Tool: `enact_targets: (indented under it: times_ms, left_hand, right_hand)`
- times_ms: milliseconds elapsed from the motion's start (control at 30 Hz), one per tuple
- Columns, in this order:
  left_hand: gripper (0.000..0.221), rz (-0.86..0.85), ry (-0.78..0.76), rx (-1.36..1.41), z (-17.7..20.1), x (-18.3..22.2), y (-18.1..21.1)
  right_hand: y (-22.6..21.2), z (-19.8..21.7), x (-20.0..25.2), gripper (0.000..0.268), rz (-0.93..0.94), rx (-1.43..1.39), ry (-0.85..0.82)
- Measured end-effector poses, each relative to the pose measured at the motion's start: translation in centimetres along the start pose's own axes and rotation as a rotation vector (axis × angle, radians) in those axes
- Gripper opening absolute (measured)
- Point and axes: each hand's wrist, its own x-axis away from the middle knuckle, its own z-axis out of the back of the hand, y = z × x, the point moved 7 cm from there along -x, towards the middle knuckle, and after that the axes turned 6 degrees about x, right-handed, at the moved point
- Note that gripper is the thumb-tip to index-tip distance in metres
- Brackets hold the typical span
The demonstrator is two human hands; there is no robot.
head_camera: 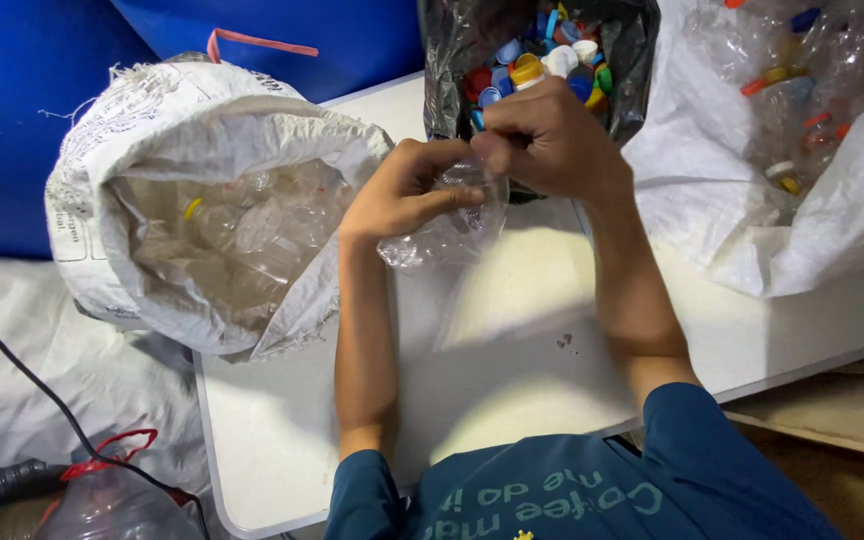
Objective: The person sorts plastic bottles from a white sack, removes the caps, and places the caps into a black bag. The person then screws the caps back onto the bottles and places the bottles back into the white sack.
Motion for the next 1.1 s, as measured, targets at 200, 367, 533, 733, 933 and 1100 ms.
enact_targets:
  times_ms: [200,367,533,733,933,1100]
  left_hand:
    - [0.043,0.070,-0.039,0.190,1.5,1.0,-1.3]
    - [0.046,0.100,-0.079,0.233,1.8,0.9,-3.7]
    - [0.048,0.108,-0.068,0.294,2.7,1.7,-4.3]
    - [0.047,0.114,-0.161,0.334,2.3,2.1,-4.7]
    - [0.049,0.105,-0.204,0.183,1.9,1.4,-2.8]
    - [0.042,0.168,-0.237,-0.105,0.7,1.3,0.2]
  right_hand:
    - [-0.5,-1.5,-1.8,0.053,0.016,-0.104,0.027]
    - [-2.2,-0.6,-1.3,0.059,0.039,-0.109,-0.018]
    - [-3.6,-1.1,-1.5,0.057,0.032,-0.159,-0.149]
    - [-5.5,0.2,-1.0,0.034,0.079,-0.124,-0.180]
    - [-5.6,1.8,-0.4,0.031,0.078,-0.028,-0.237]
    - [-6.7,3.1,-0.4,0.042,0.197,0.006,-0.232]
